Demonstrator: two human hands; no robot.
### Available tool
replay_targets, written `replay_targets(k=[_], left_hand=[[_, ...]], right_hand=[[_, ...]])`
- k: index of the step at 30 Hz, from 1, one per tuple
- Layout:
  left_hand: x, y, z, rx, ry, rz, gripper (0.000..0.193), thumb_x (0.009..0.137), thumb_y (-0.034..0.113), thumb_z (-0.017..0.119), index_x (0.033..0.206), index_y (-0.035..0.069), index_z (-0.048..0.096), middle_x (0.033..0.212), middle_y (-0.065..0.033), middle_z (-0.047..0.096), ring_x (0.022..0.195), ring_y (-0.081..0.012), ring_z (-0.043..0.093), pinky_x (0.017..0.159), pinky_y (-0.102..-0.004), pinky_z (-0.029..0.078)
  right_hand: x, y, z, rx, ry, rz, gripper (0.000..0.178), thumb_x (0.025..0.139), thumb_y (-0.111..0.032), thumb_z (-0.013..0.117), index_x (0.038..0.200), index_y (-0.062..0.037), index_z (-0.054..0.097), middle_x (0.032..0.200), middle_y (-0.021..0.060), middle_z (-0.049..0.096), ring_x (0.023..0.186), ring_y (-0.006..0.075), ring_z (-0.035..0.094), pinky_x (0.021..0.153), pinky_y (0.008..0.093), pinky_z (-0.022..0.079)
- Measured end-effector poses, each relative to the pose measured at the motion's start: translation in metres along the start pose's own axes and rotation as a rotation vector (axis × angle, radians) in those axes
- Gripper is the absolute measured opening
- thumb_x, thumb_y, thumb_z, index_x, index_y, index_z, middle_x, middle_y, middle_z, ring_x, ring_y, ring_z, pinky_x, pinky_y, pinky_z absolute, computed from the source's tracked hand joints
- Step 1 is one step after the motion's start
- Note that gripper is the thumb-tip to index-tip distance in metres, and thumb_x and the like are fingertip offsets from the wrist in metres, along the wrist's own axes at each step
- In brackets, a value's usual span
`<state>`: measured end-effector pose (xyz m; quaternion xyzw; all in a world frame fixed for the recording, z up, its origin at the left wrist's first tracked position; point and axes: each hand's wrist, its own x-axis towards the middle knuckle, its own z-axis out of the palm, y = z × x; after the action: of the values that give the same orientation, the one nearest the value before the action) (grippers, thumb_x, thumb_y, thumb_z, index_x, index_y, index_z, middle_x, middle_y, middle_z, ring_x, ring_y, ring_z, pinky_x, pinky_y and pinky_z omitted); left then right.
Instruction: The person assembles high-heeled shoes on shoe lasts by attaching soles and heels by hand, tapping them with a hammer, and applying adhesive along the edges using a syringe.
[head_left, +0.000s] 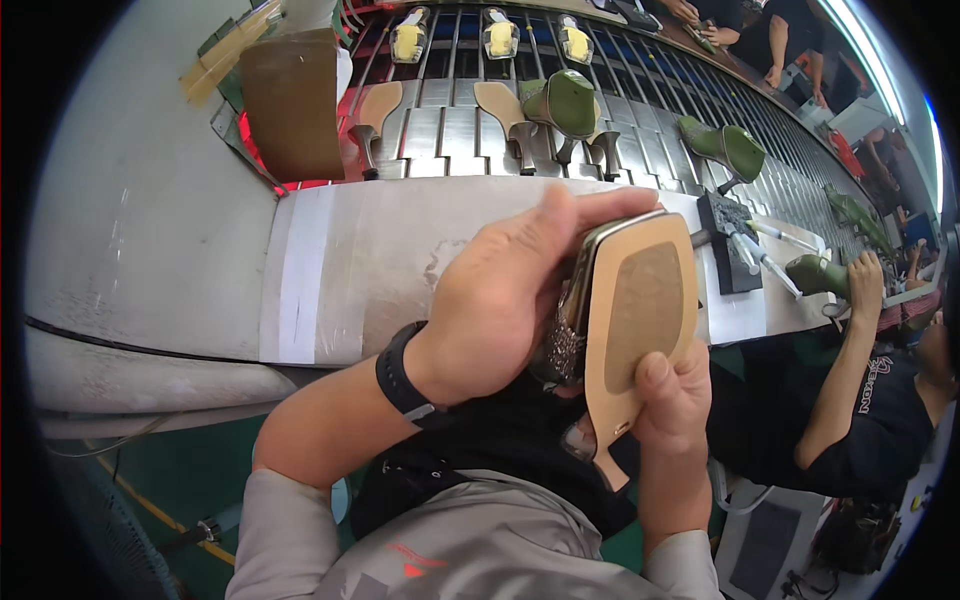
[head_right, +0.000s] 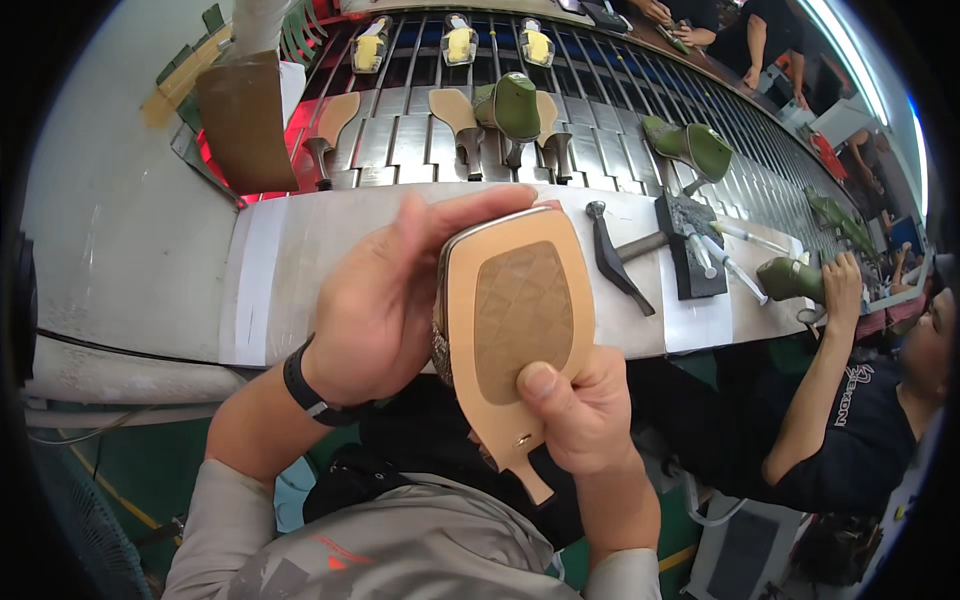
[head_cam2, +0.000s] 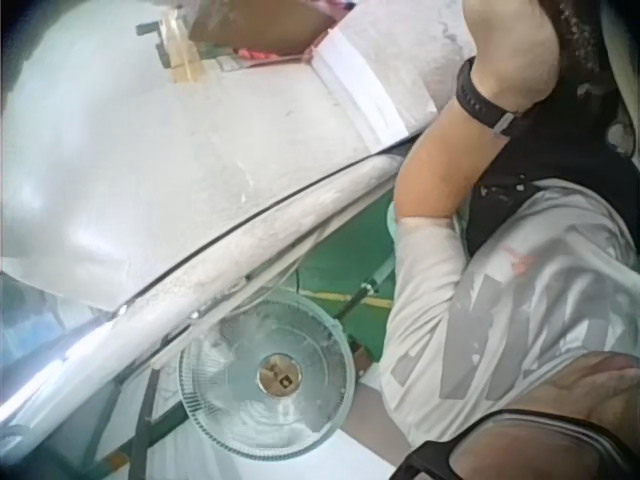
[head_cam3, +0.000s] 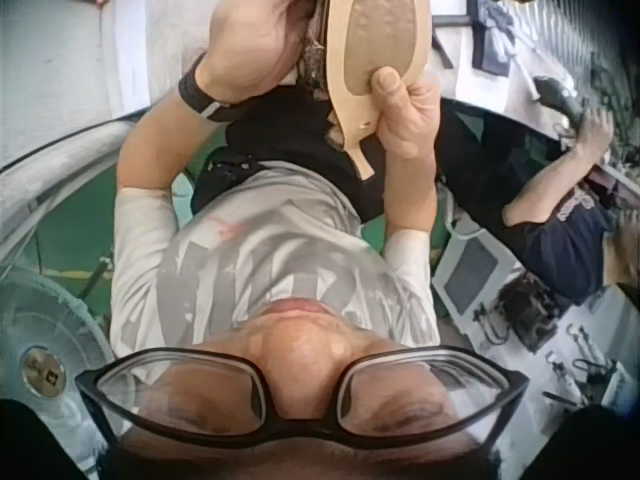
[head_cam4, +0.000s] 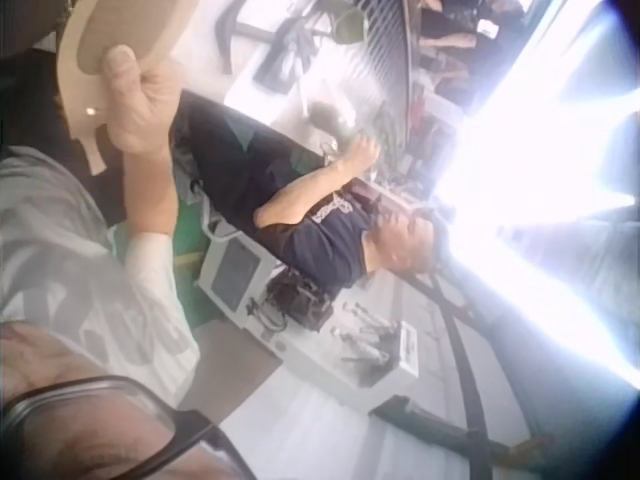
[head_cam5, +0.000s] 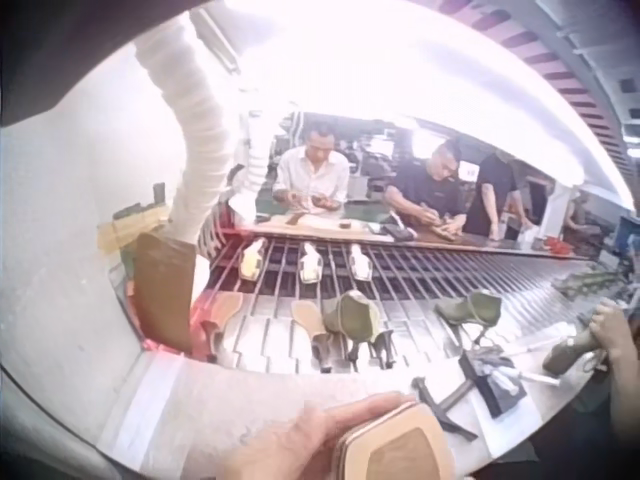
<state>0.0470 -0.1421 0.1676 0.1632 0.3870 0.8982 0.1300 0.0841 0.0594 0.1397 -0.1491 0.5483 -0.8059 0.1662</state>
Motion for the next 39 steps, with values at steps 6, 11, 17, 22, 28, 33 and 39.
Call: replay_targets(k=[6,11,17,22,28,33,39], left_hand=[[0.007,-0.004,0.000,0.019,0.024,0.059,0.058,0.114,0.039,0.052,0.149,-0.007,0.053,0.128,-0.0116,0.069,0.116,-0.0137,0.065,0.103,-0.0292,0.052],[0.015,-0.006,-0.016,0.234,-0.072,0.096,0.054,0.113,0.025,0.056,0.157,-0.003,0.045,0.137,-0.0104,0.067,0.124,-0.0125,0.064,0.108,-0.0288,0.050],[0.011,-0.006,-0.023,0.303,-0.191,0.190,0.067,0.107,0.021,0.064,0.162,-0.005,0.034,0.150,-0.0151,0.056,0.136,-0.0189,0.057,0.116,-0.0366,0.045],[-0.011,0.011,-0.020,0.263,-0.125,0.111,0.067,0.104,0.015,0.065,0.159,-0.006,0.036,0.152,-0.0167,0.053,0.138,-0.0216,0.054,0.117,-0.0380,0.044],[-0.059,0.019,-0.013,0.435,-0.027,0.238,0.041,0.107,0.018,0.054,0.139,-0.008,0.051,0.146,-0.0400,0.055,0.135,-0.0385,0.061,0.114,-0.0486,0.049],[-0.082,0.030,-0.006,0.406,0.078,0.243,0.023,0.106,0.011,0.055,0.126,-0.002,0.052,0.137,-0.0424,0.059,0.123,-0.0375,0.069,0.104,-0.0470,0.058],[-0.087,0.049,-0.004,0.531,0.156,0.201,0.015,0.104,0.009,0.060,0.112,0.001,0.050,0.121,-0.0383,0.069,0.106,-0.0321,0.076,0.095,-0.0434,0.062]], right_hand=[[0.006,-0.002,-0.004,-0.064,-0.001,-0.029,0.057,0.108,-0.034,0.060,0.127,0.0199,0.057,0.097,0.0291,0.075,0.069,0.0331,0.078,0.053,0.0350,0.066],[0.013,-0.002,-0.005,-0.089,0.060,-0.024,0.052,0.110,-0.033,0.055,0.123,0.0170,0.061,0.090,0.0255,0.075,0.064,0.0308,0.077,0.049,0.0327,0.064],[0.018,-0.011,0.004,0.017,0.144,0.020,0.039,0.110,-0.026,0.057,0.112,0.0106,0.070,0.089,0.0186,0.077,0.067,0.0226,0.076,0.057,0.0314,0.063],[0.008,-0.005,0.020,-0.189,0.142,-0.094,0.042,0.110,-0.030,0.058,0.110,0.0089,0.072,0.086,0.0141,0.077,0.065,0.0186,0.073,0.055,0.0288,0.057],[-0.014,0.000,0.040,-0.641,0.021,-0.328,0.035,0.105,-0.022,0.064,0.079,0.0004,0.067,0.061,0.0098,0.062,0.047,0.0220,0.059,0.046,0.0335,0.044],[-0.021,0.019,0.061,-0.598,-0.012,-0.377,0.026,0.100,-0.012,0.071,0.077,-0.0017,0.065,0.060,0.0077,0.055,0.045,0.0228,0.050,0.045,0.0348,0.039],[-0.015,0.024,0.072,-0.671,-0.087,-0.427,0.019,0.094,-0.009,0.076,0.078,-0.0029,0.066,0.060,0.0080,0.055,0.046,0.0249,0.053,0.045,0.0369,0.042]])
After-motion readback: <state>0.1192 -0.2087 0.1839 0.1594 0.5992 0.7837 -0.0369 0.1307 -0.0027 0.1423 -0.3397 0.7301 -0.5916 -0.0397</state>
